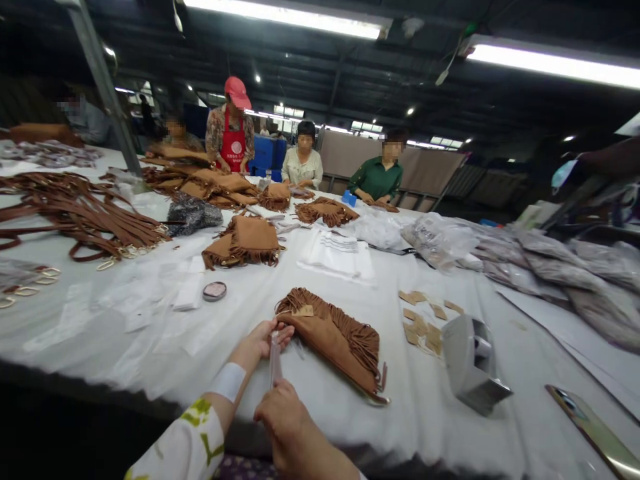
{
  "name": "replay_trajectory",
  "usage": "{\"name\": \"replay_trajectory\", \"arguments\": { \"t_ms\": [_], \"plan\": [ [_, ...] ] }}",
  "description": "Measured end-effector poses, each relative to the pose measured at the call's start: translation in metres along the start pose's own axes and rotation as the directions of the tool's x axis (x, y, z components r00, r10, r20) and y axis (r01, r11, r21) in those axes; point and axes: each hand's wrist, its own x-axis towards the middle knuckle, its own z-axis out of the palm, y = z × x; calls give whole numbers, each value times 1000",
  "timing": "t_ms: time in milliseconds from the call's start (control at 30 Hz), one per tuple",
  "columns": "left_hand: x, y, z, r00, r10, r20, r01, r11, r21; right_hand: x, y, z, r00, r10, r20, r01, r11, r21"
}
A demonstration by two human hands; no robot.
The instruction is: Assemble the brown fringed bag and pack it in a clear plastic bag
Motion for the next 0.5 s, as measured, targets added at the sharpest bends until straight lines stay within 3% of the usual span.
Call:
{"name": "replay_trajectory", "arguments": {
  "t_ms": [100, 167, 233, 300, 400, 500],
  "plan": [
    [-16, 0, -6, 997, 71, 30, -73, 992, 103, -6, 9, 22, 992, -122, -38, 121, 992, -30],
    [-32, 4, -16, 991, 120, 64, -131, 969, 210, -1, 12, 16, 989, -113, -97, 113, 994, 0],
    [-46, 15, -24, 982, 171, 83, -189, 922, 338, 12, 17, -5, 979, 79, -190, -72, 997, 41],
    [-56, 34, -26, 971, 216, 106, -241, 852, 465, 32, 27, -35, 925, 281, -257, -278, 959, 50],
    [-60, 72, -10, 950, 259, 177, -311, 710, 632, 73, 51, -70, 905, 351, -239, -365, 931, -18],
    [-54, 109, 19, 920, 302, 249, -375, 497, 783, 112, 78, -86, 879, 374, -296, -426, 895, -134]
  ]
}}
